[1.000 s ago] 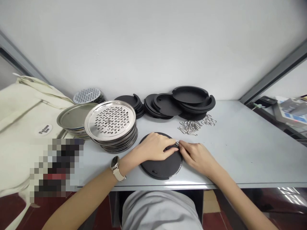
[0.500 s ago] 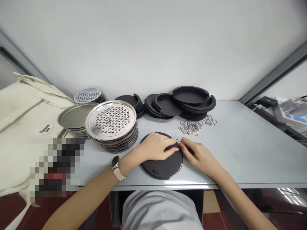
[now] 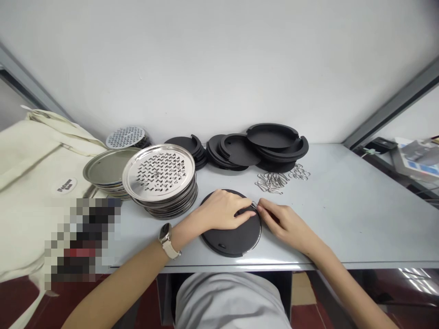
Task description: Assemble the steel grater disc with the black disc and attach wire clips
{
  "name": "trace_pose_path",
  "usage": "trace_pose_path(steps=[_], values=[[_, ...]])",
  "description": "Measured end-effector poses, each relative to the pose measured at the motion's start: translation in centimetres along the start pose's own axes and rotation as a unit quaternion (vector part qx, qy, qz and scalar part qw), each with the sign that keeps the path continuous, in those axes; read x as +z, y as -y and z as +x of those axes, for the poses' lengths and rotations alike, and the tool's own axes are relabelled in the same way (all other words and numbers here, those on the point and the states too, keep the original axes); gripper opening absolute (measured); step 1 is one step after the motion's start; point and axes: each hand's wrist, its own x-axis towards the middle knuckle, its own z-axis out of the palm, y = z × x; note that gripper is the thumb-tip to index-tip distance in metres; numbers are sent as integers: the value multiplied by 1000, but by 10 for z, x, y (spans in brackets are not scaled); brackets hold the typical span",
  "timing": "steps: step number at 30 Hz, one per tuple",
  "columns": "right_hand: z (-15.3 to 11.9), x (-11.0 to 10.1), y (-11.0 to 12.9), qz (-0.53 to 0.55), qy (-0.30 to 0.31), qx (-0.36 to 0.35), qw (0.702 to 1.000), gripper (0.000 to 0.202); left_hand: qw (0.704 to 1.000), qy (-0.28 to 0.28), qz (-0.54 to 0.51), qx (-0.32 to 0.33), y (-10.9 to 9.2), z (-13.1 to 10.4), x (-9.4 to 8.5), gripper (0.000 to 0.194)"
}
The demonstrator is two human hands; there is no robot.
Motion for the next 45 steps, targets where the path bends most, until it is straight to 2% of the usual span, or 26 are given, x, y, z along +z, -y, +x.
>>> trace_pose_path(steps=[6,17,30,45], values=[[2,-3,0,-11,15,-15,1000,24,1000,5,5,-4,0,0,-1,29],[5,-3,4,-31,-8,-11,999,23,1000,15,3,-12,-2,1,-3,28],[6,-4,0,-42,10,-38,998,24,1000,11,15,-12,-4,3,-3,28],[6,-1,1,-58,12,-37,998,23,1000,12,-5,-23,-5,3,-3,27]])
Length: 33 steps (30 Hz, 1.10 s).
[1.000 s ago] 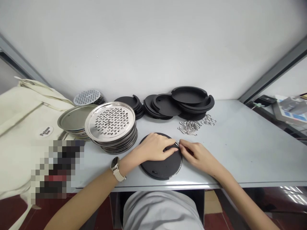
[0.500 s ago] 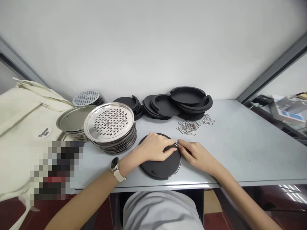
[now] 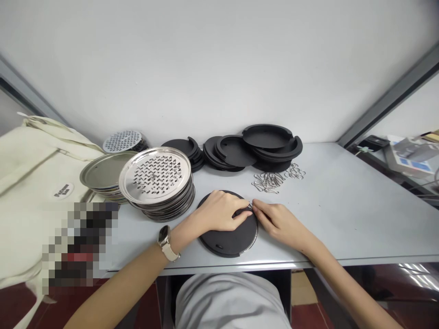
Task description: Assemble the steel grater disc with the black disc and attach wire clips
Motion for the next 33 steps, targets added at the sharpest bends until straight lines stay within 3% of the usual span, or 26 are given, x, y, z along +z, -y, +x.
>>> trace_pose_path(steps=[33], values=[[-7,-11,1,109,-6,26,994,30,999,-27,32,9,-1,-2,0,24]])
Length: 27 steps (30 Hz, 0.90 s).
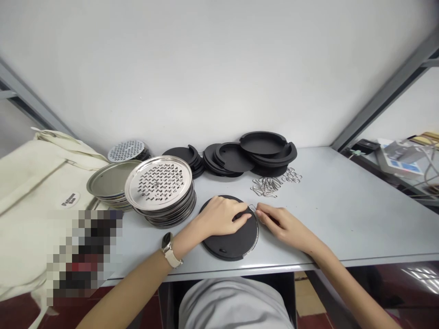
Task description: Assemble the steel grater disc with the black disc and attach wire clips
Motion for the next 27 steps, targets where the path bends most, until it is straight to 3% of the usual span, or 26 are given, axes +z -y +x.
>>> trace_pose_path(steps=[10,14,17,22,27], values=[[0,8,-2,0,-12,10,1000,29,1000,-15,-20,5,1,-1,2,21],[1,7,-2,14,-11,2,1000,26,995,-52,-60,67,2,2,2,36],[1,6,-1,22,-5,2,1000,25,989,-46,-92,103,5,3,4,35],[1,6,-1,6,-1,13,1000,30,987,-40,-128,92,8,2,7,29],[1,6,-2,-11,-1,13,1000,31,984,-39,-156,74,8,2,5,38]])
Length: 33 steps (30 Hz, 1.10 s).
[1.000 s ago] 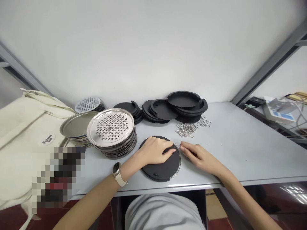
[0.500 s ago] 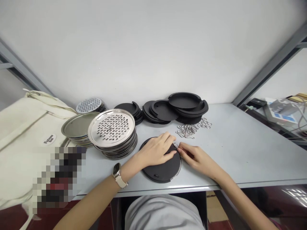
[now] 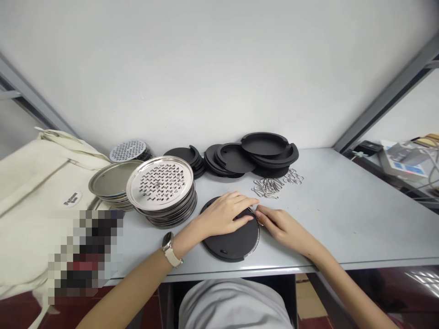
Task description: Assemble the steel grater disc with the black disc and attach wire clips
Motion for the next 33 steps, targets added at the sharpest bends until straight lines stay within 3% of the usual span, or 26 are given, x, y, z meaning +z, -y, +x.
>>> trace_pose_path(steps=[16,33], values=[[3,-1,5,-39,15,33,999,38,1000,5,-4,-17,3,1,2,21],[2,2,8,-87,5,38,995,37,999,21,-14,-37,4,2,4,22]])
